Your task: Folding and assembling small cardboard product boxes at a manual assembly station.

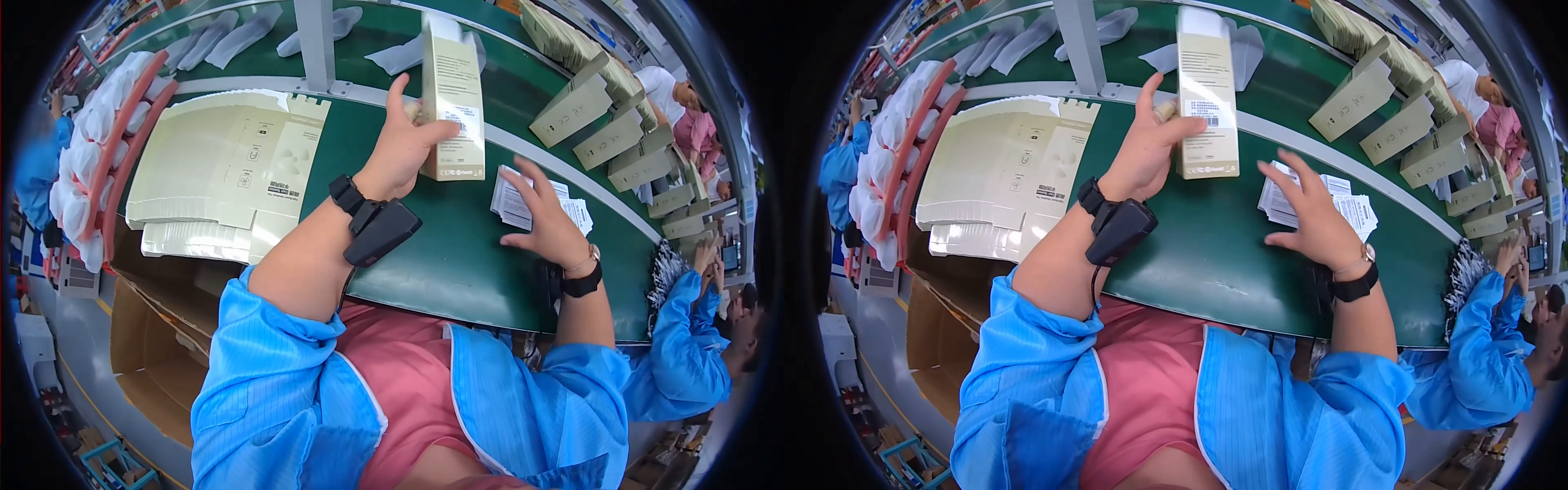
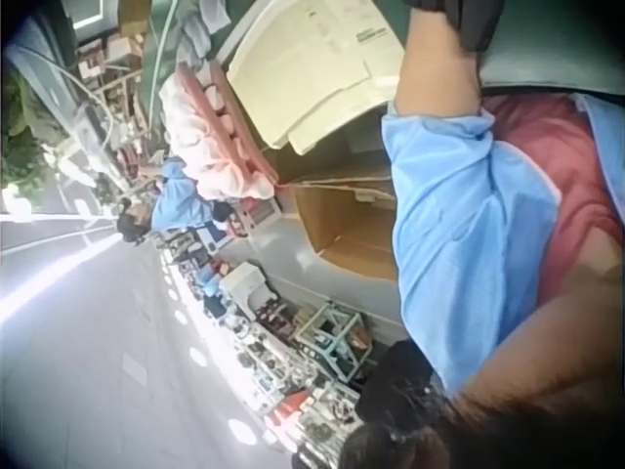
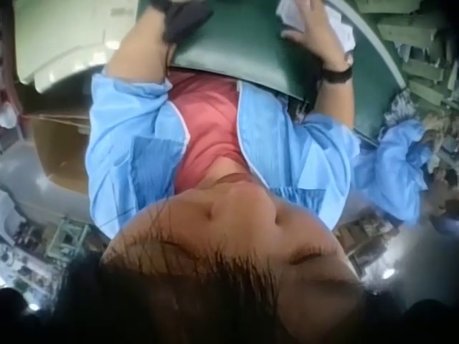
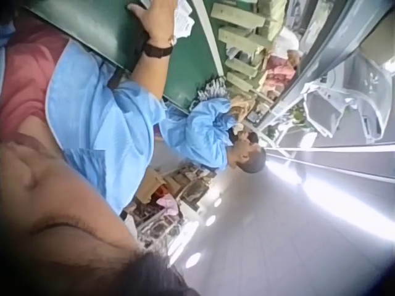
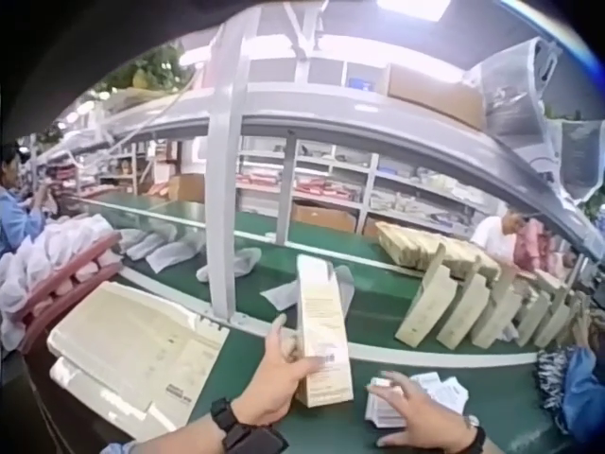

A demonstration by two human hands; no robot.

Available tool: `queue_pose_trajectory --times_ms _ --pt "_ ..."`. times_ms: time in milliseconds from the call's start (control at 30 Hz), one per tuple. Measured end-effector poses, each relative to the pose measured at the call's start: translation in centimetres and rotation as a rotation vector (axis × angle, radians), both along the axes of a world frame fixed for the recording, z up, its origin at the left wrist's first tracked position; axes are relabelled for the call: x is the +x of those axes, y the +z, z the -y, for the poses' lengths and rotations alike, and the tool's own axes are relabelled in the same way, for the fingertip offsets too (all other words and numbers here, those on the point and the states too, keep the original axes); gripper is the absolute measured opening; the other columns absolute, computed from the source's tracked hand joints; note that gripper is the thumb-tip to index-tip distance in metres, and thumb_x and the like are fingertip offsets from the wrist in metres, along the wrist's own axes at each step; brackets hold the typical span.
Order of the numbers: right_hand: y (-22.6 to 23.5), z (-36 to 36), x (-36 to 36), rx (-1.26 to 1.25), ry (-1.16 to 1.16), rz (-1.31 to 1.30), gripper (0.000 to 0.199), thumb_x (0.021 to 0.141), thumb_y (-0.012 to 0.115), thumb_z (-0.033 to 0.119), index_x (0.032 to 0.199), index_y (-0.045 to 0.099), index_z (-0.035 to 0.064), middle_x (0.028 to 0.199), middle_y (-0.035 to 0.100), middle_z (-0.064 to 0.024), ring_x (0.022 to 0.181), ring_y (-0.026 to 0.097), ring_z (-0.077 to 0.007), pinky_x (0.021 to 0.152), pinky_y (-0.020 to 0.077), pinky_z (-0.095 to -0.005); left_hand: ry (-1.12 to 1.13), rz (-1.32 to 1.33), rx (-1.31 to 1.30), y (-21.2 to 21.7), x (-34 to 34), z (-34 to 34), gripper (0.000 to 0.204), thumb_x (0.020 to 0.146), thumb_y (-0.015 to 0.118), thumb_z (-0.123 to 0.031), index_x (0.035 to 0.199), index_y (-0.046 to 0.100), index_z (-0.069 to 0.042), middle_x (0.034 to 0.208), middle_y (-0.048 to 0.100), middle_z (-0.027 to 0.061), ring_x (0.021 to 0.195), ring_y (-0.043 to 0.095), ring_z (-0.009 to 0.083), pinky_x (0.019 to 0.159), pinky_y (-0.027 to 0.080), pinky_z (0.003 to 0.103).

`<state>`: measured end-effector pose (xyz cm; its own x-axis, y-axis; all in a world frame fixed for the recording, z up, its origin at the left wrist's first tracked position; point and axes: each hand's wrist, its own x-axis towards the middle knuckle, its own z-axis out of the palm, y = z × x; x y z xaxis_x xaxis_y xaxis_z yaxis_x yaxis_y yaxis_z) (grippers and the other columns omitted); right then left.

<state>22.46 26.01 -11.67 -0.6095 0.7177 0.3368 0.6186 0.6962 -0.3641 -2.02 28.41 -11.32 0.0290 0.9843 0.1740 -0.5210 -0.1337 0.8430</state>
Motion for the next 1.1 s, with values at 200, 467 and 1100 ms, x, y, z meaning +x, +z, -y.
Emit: queue_pose_trajectory --times_ms 200,467,1100 --pt "-1.9 -2.1 4.5 -0.456 -0.033 -0.051 0.046 0.072 0.075 0.007 0.116 0.061 0.0063 0.125 0.054 -0.0085 0.115 0.051 -0.0277 0.095 0.0429 -0.0333 -0.070 -0.111 0.070 -1.2 0.1 -0.8 0.099 0.072 0.072 0.003 0.146 0.007 -0.007 0.128 0.046 0.0159 0.115 0.052 0.0238 0.096 0.044 0.036" --pt "1.3 -4.0 4.1 0.019 -0.144 0.040 0.020 0.085 0.055 -0.003 0.101 0.065 0.0032 0.098 0.067 -0.0099 0.096 0.062 -0.0266 0.087 0.0482 -0.0349 -0.118 -0.237 0.160 -1.5 0.4 -1.3 0.098 0.067 0.075 0.006 0.145 0.018 -0.012 0.127 0.047 0.0146 0.114 0.052 0.0237 0.097 0.044 0.035" --pt "7.5 -14.7 1.0 0.596 -0.268 -0.107 0.020 0.087 0.062 0.016 0.090 0.061 -0.0029 0.108 0.059 -0.0171 0.105 0.054 -0.0329 0.091 0.0424 -0.0374 0.374 -0.676 0.394 -2.7 0.3 -1.1 0.077 0.073 0.074 -0.018 0.138 0.033 -0.015 0.139 0.034 0.0195 0.129 0.030 0.0385 0.107 0.029 0.044"
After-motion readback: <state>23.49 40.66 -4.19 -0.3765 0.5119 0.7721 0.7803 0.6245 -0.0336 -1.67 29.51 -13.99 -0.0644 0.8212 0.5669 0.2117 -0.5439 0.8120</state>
